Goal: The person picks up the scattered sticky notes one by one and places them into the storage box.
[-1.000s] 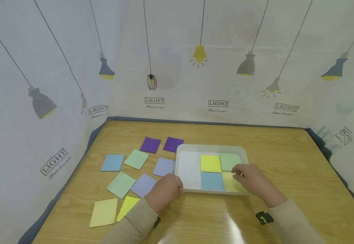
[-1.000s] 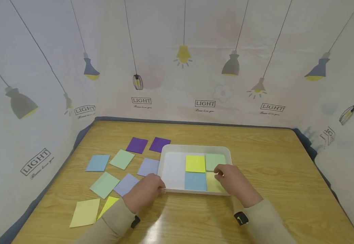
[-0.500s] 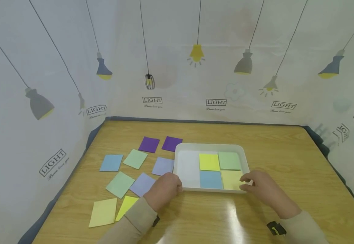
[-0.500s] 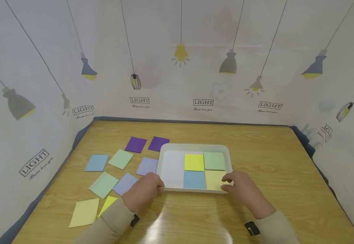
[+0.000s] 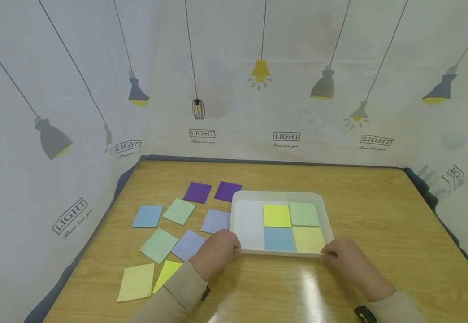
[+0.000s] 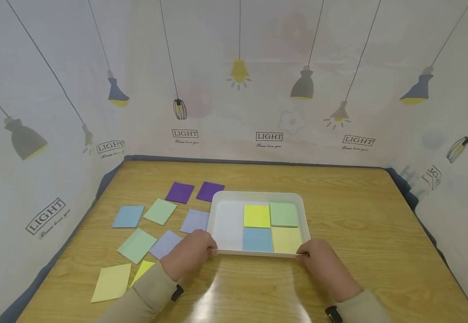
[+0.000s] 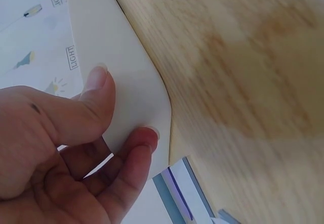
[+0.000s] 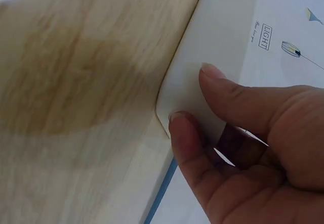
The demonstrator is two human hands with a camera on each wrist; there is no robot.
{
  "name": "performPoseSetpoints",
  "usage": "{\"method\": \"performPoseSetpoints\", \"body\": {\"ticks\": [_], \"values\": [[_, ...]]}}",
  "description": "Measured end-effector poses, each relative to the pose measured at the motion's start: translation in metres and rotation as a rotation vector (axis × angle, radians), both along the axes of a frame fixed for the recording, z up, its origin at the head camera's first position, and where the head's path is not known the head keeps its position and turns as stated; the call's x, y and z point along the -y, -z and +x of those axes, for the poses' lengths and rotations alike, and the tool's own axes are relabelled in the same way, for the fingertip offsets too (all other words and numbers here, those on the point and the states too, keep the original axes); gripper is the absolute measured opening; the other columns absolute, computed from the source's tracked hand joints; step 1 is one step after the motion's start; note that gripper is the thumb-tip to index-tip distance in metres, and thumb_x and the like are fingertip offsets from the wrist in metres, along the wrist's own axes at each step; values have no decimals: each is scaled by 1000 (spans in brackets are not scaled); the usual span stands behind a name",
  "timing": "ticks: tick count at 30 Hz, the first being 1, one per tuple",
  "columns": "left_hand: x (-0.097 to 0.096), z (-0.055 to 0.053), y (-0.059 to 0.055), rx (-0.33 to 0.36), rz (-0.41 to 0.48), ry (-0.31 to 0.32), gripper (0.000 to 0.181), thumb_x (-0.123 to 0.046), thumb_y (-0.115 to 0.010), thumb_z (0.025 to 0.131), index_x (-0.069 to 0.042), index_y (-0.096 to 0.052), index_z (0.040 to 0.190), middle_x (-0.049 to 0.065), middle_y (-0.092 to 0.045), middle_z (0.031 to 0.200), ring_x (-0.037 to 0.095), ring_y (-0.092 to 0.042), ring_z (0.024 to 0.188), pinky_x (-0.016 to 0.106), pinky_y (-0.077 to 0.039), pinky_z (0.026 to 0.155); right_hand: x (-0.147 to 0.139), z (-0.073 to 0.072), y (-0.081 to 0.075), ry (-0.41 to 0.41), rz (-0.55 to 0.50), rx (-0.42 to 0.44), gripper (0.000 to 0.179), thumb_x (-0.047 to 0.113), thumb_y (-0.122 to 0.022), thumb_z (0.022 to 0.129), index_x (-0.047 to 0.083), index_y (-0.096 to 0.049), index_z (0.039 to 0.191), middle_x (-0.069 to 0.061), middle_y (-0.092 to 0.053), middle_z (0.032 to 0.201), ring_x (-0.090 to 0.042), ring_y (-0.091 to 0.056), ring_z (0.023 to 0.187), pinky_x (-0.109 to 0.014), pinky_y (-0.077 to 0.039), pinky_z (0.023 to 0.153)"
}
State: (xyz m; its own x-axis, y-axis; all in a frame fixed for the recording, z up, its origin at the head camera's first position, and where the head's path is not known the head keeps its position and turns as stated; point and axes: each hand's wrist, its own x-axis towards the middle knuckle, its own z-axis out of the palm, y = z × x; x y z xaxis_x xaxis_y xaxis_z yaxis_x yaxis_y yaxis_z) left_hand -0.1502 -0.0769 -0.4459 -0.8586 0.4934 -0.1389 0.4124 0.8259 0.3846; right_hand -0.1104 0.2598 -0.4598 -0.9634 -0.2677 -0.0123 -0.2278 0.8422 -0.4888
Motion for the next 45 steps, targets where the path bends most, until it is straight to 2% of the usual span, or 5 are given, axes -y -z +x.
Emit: {"method": "performPoseSetpoints", "body": {"ticks": [8, 18, 28, 36, 45], "values": [[1, -2, 2, 39, 17, -9, 9, -16, -74, 89, -12, -81, 84, -3, -72, 81, 7, -51, 69, 23, -49, 66, 7, 4, 2, 84, 5, 12, 6, 8, -75, 87, 4, -76, 81, -6, -75, 85, -18, -67, 79, -38, -58, 71], [9, -2, 5, -52, -11, 42, 12, -15, -72, 92, -20, -82, 86, -9, -69, 77, 8, -54, 74, 25, -48, 69, 10, 2, 0, 100, -14, 36, 7, 7, -76, 85, 1, -76, 81, -8, -75, 83, -18, -67, 76, -37, -58, 68], [19, -5, -5, -160, 23, 121, 26, -19, -76, 90, -22, -77, 116, 3, -68, 118, 20, -63, 101, 32, -55, 82, 10, 3, -2, 132, -40, 92, 4, 4, -74, 85, 3, -77, 83, -8, -75, 84, -16, -63, 75, -32, -55, 65], [30, -29, -21, -214, 76, 19, 37, -14, -72, 93, -11, -68, 130, 11, -62, 120, 25, -62, 103, 36, -56, 83, 9, 0, -5, 127, -30, 78, 4, 5, -74, 86, 5, -77, 83, -6, -75, 84, -15, -64, 76, -33, -56, 66], [37, -67, -5, -92, 19, -51, 35, -16, -73, 93, -5, -67, 126, 11, -67, 126, 30, -62, 119, 43, -53, 100, 8, 2, -2, 112, -41, 75, 7, 7, -76, 85, 2, -77, 80, -8, -76, 85, -16, -65, 76, -33, -56, 67]]}}
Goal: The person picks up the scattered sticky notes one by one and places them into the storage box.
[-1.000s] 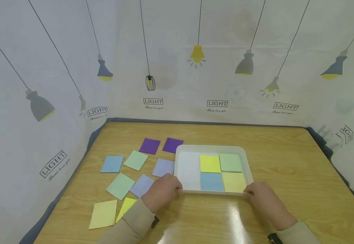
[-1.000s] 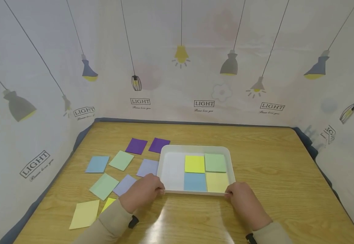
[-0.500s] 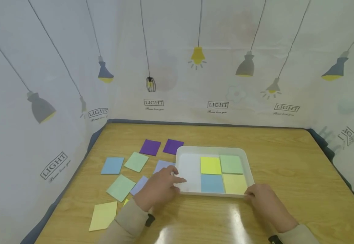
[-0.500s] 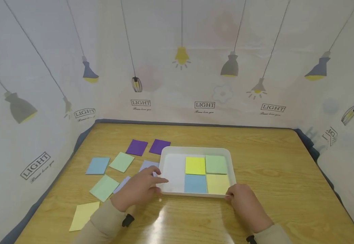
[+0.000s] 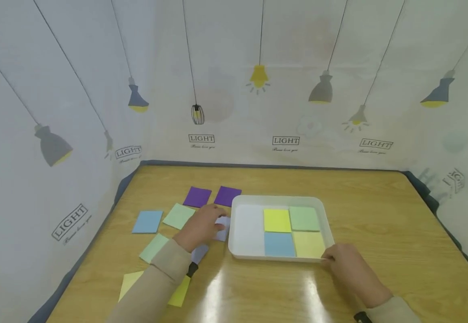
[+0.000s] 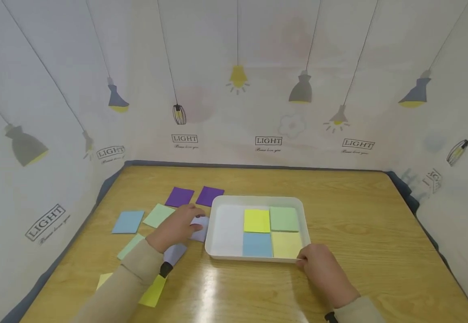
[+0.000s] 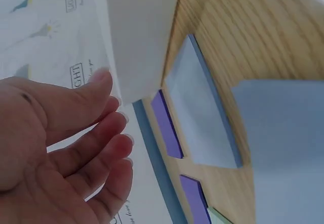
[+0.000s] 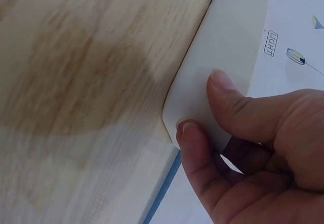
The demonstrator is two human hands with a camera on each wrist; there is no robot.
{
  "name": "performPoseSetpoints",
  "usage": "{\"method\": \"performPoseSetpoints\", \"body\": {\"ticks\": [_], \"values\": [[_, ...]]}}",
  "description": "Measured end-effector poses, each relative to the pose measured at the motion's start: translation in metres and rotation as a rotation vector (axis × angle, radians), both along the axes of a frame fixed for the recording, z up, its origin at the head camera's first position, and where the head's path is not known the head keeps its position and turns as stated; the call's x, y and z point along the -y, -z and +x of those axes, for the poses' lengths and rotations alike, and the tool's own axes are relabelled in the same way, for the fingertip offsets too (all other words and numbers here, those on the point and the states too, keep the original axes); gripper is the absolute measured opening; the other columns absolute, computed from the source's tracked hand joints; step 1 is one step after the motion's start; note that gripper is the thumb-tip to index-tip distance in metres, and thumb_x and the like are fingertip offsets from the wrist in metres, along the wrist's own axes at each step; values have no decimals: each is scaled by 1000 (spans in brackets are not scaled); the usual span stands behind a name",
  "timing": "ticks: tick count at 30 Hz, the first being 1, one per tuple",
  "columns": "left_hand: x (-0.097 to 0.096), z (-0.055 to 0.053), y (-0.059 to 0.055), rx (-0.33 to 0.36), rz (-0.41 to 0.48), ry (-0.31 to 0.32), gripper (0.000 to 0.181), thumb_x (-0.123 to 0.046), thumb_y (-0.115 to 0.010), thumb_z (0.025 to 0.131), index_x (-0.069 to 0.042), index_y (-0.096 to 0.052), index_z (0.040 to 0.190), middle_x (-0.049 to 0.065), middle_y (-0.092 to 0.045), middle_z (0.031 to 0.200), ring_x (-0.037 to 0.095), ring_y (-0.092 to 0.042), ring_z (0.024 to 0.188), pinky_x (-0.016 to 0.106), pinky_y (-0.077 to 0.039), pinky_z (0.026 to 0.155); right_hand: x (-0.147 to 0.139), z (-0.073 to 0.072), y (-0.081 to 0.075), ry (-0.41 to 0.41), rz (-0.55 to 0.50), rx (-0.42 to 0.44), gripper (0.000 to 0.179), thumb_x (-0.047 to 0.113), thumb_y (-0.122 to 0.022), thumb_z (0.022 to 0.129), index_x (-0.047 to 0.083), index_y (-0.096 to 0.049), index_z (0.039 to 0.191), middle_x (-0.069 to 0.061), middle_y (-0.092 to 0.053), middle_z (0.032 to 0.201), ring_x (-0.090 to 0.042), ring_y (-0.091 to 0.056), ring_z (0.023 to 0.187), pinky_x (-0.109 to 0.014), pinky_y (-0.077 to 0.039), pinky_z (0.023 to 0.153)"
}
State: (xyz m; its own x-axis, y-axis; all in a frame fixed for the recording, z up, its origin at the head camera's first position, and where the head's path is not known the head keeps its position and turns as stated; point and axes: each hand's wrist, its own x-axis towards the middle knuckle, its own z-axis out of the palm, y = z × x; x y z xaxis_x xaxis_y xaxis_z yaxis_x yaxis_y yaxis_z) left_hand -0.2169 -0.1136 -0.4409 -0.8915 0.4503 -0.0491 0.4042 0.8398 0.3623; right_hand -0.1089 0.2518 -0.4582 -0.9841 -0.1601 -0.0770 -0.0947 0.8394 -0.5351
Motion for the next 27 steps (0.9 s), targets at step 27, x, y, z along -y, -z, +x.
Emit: {"method": "performPoseSetpoints", "body": {"ticks": [27], "values": [[2, -63, 34, 212, -63, -59, 39, -18, -89, 76, -10, -65, 107, 3, -66, 105, 21, -61, 101, 39, -52, 95, 0, 0, 0, -3, 29, -33, 6, 6, -79, 82, 4, -75, 78, -6, -73, 82, -19, -67, 77, -38, -59, 69]]}}
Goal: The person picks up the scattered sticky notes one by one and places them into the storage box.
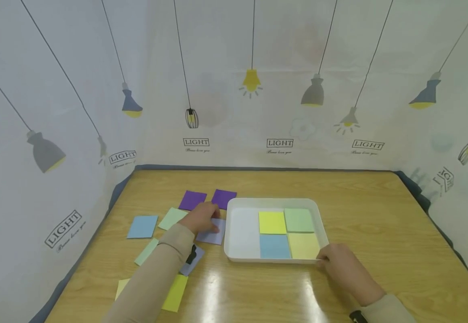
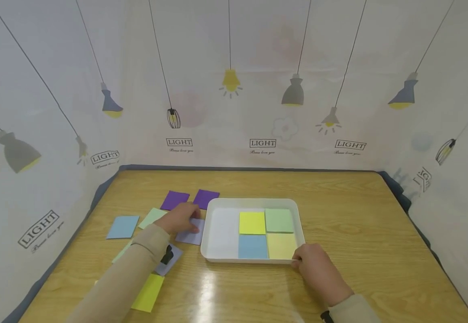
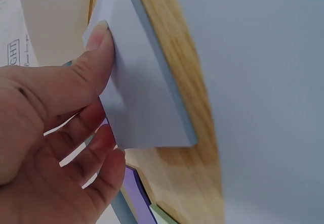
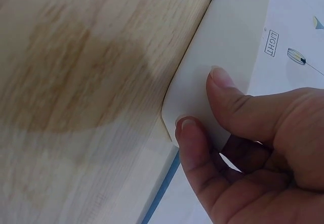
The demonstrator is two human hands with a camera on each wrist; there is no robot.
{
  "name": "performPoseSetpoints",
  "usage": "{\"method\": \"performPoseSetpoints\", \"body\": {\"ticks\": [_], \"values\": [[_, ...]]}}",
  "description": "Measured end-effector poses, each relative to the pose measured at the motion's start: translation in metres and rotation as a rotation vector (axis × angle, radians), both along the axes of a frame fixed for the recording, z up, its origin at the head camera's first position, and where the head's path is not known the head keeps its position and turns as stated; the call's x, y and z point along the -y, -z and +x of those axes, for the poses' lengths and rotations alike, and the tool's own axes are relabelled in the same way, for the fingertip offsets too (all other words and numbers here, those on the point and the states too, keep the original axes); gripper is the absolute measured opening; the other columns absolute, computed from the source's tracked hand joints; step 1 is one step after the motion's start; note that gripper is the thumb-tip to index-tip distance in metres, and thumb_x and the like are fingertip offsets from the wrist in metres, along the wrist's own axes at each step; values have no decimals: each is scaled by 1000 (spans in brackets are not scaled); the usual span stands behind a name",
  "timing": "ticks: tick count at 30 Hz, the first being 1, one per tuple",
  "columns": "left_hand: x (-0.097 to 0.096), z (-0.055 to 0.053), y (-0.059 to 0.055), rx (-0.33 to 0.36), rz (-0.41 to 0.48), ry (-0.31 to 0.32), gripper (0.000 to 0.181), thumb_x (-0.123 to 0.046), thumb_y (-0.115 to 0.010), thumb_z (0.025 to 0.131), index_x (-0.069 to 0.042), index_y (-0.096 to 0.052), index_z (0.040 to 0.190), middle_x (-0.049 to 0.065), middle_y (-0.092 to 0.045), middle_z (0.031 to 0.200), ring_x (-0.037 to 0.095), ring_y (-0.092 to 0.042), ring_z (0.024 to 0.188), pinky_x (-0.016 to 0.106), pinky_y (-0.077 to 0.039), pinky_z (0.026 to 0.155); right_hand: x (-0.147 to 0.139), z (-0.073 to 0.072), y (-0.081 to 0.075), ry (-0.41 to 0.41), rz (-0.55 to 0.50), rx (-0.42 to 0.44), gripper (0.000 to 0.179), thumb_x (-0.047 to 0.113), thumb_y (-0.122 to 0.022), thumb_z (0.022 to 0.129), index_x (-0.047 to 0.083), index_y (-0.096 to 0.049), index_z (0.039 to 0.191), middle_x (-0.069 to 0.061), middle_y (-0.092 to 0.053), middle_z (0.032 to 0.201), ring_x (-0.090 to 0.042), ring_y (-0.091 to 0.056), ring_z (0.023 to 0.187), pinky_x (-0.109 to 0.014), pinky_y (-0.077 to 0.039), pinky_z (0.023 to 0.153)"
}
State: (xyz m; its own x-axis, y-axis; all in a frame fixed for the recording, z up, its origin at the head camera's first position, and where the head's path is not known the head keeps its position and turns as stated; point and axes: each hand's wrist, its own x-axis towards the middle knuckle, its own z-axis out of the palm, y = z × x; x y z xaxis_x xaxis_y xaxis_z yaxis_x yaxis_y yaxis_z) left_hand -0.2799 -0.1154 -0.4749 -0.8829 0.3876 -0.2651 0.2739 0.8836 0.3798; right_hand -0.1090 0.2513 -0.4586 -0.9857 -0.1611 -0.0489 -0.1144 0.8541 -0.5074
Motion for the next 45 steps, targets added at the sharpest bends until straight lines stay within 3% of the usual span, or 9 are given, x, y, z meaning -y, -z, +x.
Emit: {"method": "performPoseSetpoints", "body": {"ticks": [7, 14, 22, 28, 38, 45], "values": [[2, 2, -3, -28, -5, -10, 37, -20, -87, 79, -12, -64, 106, 3, -69, 107, 22, -63, 101, 40, -53, 92, 0, 0, -1, 7, -21, 27, 6, 6, -78, 83, 2, -75, 79, -7, -73, 83, -19, -67, 77, -35, -58, 67], [10, 6, -11, -86, 65, 24, 5, -11, -72, 93, -12, -68, 95, 3, -71, 97, 19, -63, 88, 36, -54, 80, -1, 0, -1, 16, -27, 44, 7, 5, -76, 85, 3, -76, 79, -6, -74, 84, -16, -64, 76, -33, -56, 66], [10, 13, -44, 11, 24, 35, 3, -10, -70, 95, -7, -69, 96, 3, -68, 96, 18, -60, 88, 34, -53, 80, -2, 2, -1, 20, -20, 32, 7, 6, -76, 85, 3, -75, 79, -7, -74, 84, -17, -65, 77, -36, -56, 68], [8, 11, -68, 21, -44, 115, 4, -10, -71, 93, -9, -69, 96, 5, -68, 100, 19, -62, 93, 37, -54, 86, -2, 2, -2, 25, -29, 47, 6, 6, -75, 86, 3, -76, 81, -8, -74, 85, -19, -67, 79, -37, -58, 69], [10, 12, -97, 0, -41, 118, 4, -11, -71, 94, -8, -69, 92, 4, -67, 95, 18, -58, 86, 33, -52, 78, -1, -1, -2, 0, -4, 39, 5, 5, -76, 86, 4, -77, 81, -7, -74, 85, -18, -67, 77, -37, -58, 69], [-15, 13, -108, 8, -57, 160, 5, -16, -70, 96, -11, -71, 95, 3, -68, 100, 18, -59, 91, 35, -52, 83, 0, -1, -3, -4, -7, 50, 7, 5, -74, 87, 5, -77, 81, -6, -73, 84, -17, -66, 78, -36, -57, 68]]}}
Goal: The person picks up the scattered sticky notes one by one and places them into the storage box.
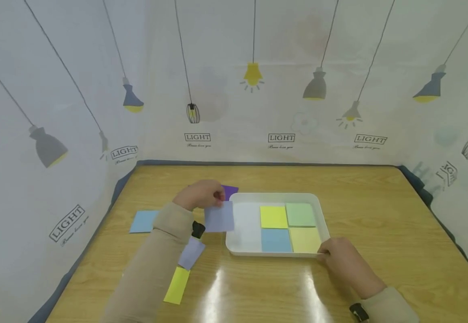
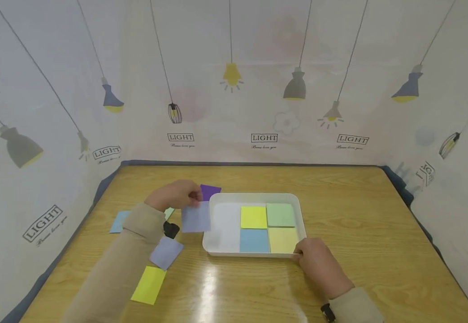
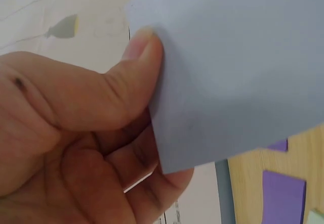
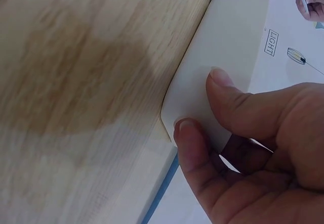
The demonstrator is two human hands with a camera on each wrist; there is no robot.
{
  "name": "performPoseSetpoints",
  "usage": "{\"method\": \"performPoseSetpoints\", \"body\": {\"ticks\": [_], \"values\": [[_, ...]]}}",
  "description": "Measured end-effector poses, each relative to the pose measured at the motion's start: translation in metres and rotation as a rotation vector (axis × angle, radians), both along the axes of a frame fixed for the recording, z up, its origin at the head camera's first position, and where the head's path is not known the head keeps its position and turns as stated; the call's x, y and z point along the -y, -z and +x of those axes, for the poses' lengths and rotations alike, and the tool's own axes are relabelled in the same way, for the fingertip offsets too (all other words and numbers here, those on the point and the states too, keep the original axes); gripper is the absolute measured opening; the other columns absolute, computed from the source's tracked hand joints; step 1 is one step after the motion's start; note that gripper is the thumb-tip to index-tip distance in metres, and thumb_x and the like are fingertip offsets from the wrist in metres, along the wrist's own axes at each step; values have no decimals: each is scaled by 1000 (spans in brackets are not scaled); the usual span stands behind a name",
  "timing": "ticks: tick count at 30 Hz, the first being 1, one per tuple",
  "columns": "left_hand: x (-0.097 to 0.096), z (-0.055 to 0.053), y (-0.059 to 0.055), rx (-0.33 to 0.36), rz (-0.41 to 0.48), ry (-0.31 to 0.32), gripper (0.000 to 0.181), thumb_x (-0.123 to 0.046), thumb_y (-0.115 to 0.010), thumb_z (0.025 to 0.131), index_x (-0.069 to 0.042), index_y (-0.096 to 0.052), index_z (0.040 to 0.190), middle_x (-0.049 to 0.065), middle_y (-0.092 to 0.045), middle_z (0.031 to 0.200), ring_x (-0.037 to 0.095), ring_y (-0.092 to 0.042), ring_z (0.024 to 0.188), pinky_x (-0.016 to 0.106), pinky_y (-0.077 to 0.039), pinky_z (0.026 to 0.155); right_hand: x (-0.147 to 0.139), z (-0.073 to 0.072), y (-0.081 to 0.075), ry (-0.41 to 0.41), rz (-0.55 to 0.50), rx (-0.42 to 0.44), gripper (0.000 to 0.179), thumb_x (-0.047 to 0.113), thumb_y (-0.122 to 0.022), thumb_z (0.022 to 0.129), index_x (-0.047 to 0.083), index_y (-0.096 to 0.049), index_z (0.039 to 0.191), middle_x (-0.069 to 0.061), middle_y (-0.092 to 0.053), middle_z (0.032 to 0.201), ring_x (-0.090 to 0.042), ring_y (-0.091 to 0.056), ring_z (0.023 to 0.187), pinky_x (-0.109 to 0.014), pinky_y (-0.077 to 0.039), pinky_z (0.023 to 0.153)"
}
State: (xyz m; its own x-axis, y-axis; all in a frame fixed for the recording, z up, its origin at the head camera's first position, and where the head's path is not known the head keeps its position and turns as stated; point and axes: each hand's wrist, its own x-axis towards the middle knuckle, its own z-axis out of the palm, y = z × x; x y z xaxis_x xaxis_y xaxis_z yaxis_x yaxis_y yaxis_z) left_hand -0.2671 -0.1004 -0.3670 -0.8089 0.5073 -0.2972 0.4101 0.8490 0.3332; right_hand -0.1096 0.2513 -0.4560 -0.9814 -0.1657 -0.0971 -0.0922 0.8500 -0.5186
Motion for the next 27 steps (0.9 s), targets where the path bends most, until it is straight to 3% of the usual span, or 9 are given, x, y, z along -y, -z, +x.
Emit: {"method": "performPoseSetpoints", "body": {"ticks": [8, 13, 22, 27], "values": [[-39, -6, 11, 31, -28, 34, 5, -17, -70, 96, -12, -70, 94, 1, -65, 98, 16, -56, 89, 30, -50, 79, 0, 0, 2, 4, 19, -12, 9, 4, -75, 86, 6, -76, 78, -6, -73, 83, -17, -66, 77, -36, -57, 68], [-55, 0, 18, 50, -13, 83, 5, -14, -70, 95, -9, -71, 93, 2, -66, 100, 15, -55, 90, 30, -50, 80, 2, 0, 3, 0, 10, -33, 9, 2, -75, 85, 6, -76, 77, -6, -73, 82, -18, -66, 77, -37, -58, 67], [-69, 9, 37, 81, -61, 99, 5, -15, -71, 94, -11, -73, 97, 0, -67, 103, 12, -55, 88, 30, -50, 82, 2, 0, 4, 0, 25, -74, 9, 1, -77, 82, 6, -76, 75, -7, -73, 81, -21, -68, 78, -40, -60, 70], [-75, 8, 52, 60, -110, 154, 5, -13, -72, 92, -11, -74, 95, -1, -67, 97, 12, -53, 84, 28, -48, 79, 2, 0, 5, 15, 21, -72, 9, 1, -78, 82, 6, -76, 75, -7, -73, 81, -21, -69, 79, -40, -60, 70]]}}
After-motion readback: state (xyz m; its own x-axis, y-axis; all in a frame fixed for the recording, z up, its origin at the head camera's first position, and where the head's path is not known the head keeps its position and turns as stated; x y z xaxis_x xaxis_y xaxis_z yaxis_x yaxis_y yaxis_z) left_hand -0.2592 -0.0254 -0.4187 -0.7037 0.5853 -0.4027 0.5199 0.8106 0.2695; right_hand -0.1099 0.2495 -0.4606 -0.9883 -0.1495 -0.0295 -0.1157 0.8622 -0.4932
